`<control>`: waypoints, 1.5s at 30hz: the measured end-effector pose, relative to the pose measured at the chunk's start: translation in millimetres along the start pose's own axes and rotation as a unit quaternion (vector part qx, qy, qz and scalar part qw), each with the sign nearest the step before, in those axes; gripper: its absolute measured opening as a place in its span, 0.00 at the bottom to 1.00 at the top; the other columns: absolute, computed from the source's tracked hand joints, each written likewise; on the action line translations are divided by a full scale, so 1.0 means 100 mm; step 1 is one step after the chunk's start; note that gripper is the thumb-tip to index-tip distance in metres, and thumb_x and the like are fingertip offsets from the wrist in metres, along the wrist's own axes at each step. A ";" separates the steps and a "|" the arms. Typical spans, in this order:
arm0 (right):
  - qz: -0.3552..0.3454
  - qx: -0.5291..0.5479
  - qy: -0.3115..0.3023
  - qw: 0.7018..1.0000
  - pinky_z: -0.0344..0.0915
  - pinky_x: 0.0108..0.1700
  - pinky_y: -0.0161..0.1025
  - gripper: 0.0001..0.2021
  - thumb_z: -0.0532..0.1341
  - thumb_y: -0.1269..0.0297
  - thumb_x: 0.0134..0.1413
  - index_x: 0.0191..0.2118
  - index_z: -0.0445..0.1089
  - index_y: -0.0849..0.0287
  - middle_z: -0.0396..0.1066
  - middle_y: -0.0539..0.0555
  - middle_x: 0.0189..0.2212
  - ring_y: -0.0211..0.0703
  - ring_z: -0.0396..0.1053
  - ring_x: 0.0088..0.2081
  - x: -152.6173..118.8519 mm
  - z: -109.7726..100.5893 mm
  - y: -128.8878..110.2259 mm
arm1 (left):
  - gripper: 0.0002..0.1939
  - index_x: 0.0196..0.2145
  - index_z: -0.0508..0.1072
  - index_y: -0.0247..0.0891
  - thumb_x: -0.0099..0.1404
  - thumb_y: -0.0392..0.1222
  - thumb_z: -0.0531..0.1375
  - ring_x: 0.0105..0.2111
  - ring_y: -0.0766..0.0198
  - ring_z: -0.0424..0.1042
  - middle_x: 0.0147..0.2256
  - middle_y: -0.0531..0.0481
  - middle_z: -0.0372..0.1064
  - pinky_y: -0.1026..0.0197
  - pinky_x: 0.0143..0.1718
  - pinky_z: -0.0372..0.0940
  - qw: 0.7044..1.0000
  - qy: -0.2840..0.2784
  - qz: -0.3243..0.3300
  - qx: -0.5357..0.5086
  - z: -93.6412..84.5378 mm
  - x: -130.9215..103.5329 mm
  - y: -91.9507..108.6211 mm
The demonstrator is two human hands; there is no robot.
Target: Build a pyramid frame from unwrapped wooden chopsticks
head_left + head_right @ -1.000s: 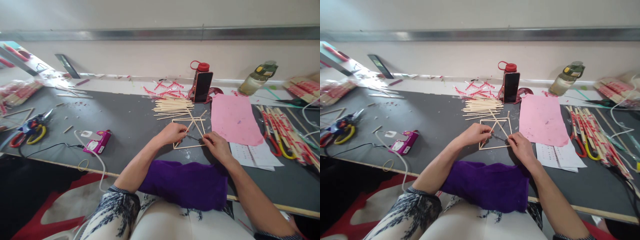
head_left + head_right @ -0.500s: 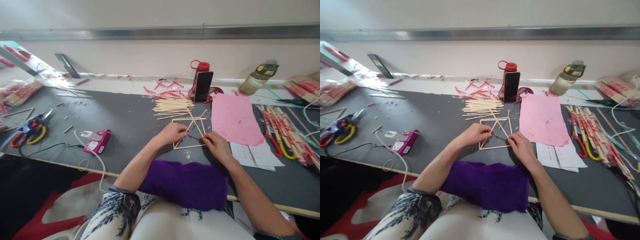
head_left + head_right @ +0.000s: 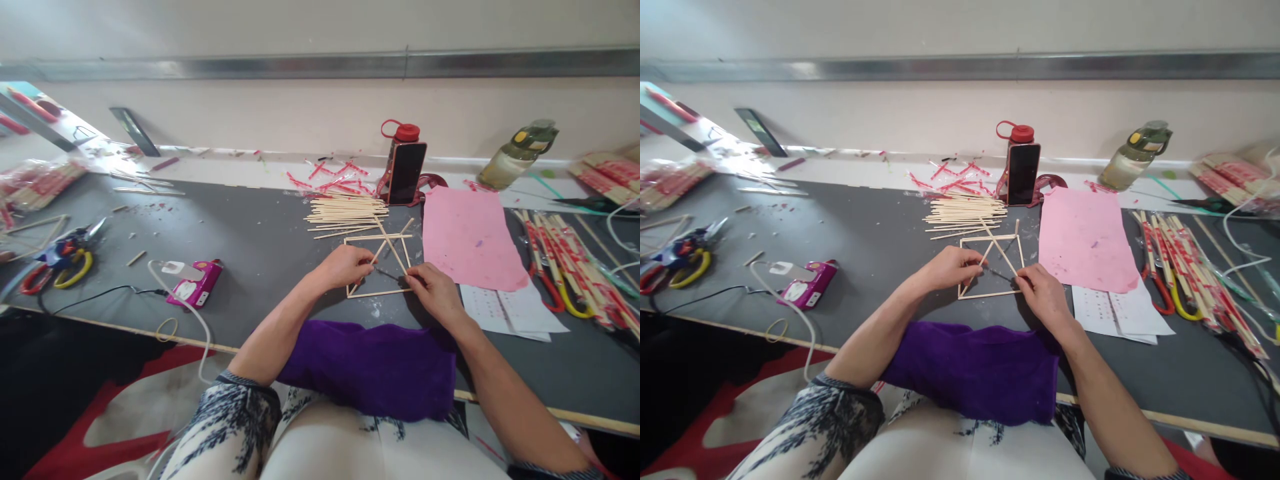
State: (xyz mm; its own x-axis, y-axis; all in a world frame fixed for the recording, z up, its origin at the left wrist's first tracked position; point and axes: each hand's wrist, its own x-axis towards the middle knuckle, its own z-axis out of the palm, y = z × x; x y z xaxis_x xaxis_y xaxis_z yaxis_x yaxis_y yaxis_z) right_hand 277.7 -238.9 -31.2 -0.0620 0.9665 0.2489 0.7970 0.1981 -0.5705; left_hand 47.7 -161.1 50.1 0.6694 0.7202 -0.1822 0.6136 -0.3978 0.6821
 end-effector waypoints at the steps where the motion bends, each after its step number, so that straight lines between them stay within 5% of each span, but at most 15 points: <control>1: 0.000 0.000 0.001 1.000 0.62 0.35 0.40 0.10 0.54 0.59 0.58 0.34 0.71 0.55 0.70 0.54 0.31 0.44 0.68 0.33 0.00 0.00 0.00 | 0.14 0.39 0.76 0.37 0.60 0.39 0.52 0.23 0.68 0.68 0.21 0.55 0.71 0.68 0.29 0.60 1.000 -0.001 -0.001 -0.001 0.00 0.00 0.00; 45: 0.003 0.008 0.003 1.000 0.62 0.36 0.39 0.09 0.56 0.60 0.58 0.35 0.71 0.56 0.70 0.53 0.32 0.43 0.69 0.34 -0.01 0.02 0.01 | 0.14 0.40 0.76 0.38 0.60 0.41 0.54 0.24 0.67 0.70 0.21 0.55 0.72 0.68 0.29 0.59 1.000 0.011 -0.006 0.010 0.01 0.01 -0.04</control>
State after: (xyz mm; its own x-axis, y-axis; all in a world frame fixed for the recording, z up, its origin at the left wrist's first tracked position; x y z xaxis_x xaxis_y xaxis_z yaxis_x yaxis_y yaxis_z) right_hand 277.9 -238.9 -33.4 -0.0540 0.9664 0.2512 0.7878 0.1958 -0.5840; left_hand 46.3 -159.5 46.9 0.6531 0.7370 -0.1739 0.6295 -0.4008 0.6656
